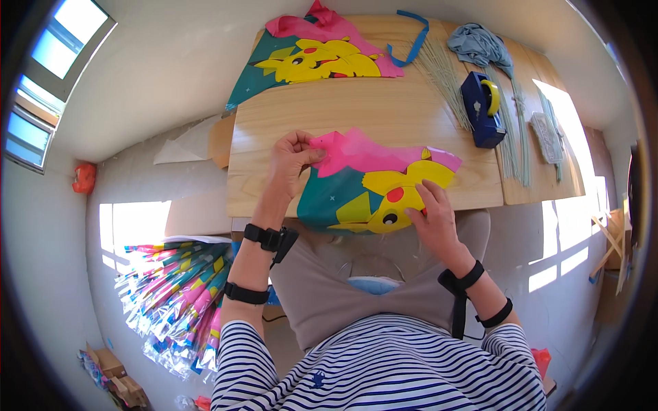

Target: The person is assembling colorful kites on a wooden table, involving plastic sheets and fiberglass rods.

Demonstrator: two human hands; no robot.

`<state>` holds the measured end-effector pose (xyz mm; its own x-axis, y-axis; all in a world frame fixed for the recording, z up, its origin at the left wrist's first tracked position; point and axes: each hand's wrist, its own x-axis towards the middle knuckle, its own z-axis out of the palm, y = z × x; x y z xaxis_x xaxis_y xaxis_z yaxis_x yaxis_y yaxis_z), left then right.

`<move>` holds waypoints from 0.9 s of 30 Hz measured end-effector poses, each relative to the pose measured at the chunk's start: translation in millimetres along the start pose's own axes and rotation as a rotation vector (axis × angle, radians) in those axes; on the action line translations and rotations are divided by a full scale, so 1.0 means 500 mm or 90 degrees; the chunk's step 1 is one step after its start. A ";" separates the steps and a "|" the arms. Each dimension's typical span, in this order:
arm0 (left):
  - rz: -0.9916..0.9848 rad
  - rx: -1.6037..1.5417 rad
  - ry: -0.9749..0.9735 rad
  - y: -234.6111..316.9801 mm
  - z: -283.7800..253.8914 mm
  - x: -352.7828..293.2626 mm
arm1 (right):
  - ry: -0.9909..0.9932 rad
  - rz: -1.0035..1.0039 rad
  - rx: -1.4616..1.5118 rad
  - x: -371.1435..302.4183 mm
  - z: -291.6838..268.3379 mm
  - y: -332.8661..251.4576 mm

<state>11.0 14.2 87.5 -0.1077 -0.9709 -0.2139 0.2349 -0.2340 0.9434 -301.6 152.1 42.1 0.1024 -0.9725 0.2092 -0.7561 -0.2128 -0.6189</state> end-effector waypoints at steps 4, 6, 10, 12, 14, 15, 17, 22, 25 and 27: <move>-0.026 -0.100 -0.174 0.014 0.096 -0.108 | 0.069 -0.162 0.140 0.107 -0.073 -0.139; -0.015 -0.062 -0.216 0.024 0.119 -0.141 | 0.041 -0.195 0.310 0.127 -0.092 -0.179; 0.044 -0.007 -0.195 0.078 0.150 -0.198 | -0.146 -0.088 0.493 0.114 -0.115 -0.180; 0.078 0.058 -0.202 0.100 0.146 -0.218 | -0.177 -0.061 0.487 0.101 -0.142 -0.197; 0.075 0.074 -0.204 0.121 0.161 -0.238 | -0.185 -0.083 0.419 0.093 -0.156 -0.204; 0.074 0.081 -0.206 0.125 0.165 -0.245 | -0.189 -0.093 0.385 0.089 -0.161 -0.207; 0.079 0.079 -0.226 0.117 0.161 -0.242 | -0.199 -0.072 0.421 0.083 -0.171 -0.217; 0.061 0.003 -0.256 0.104 0.179 -0.242 | -0.066 -0.130 0.453 0.070 -0.169 -0.239; 0.056 -0.008 -0.223 0.105 0.185 -0.240 | 0.009 -0.158 0.437 0.066 -0.172 -0.247; 0.065 -0.016 -0.215 0.099 0.180 -0.232 | 0.064 -0.151 0.455 0.060 -0.174 -0.255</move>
<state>-51.8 120.0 181.6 -0.3949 -0.9185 -0.0192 0.2841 -0.1419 0.9482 -258.5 158.6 193.2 0.1256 -0.8867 0.4449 -0.1150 -0.4584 -0.8813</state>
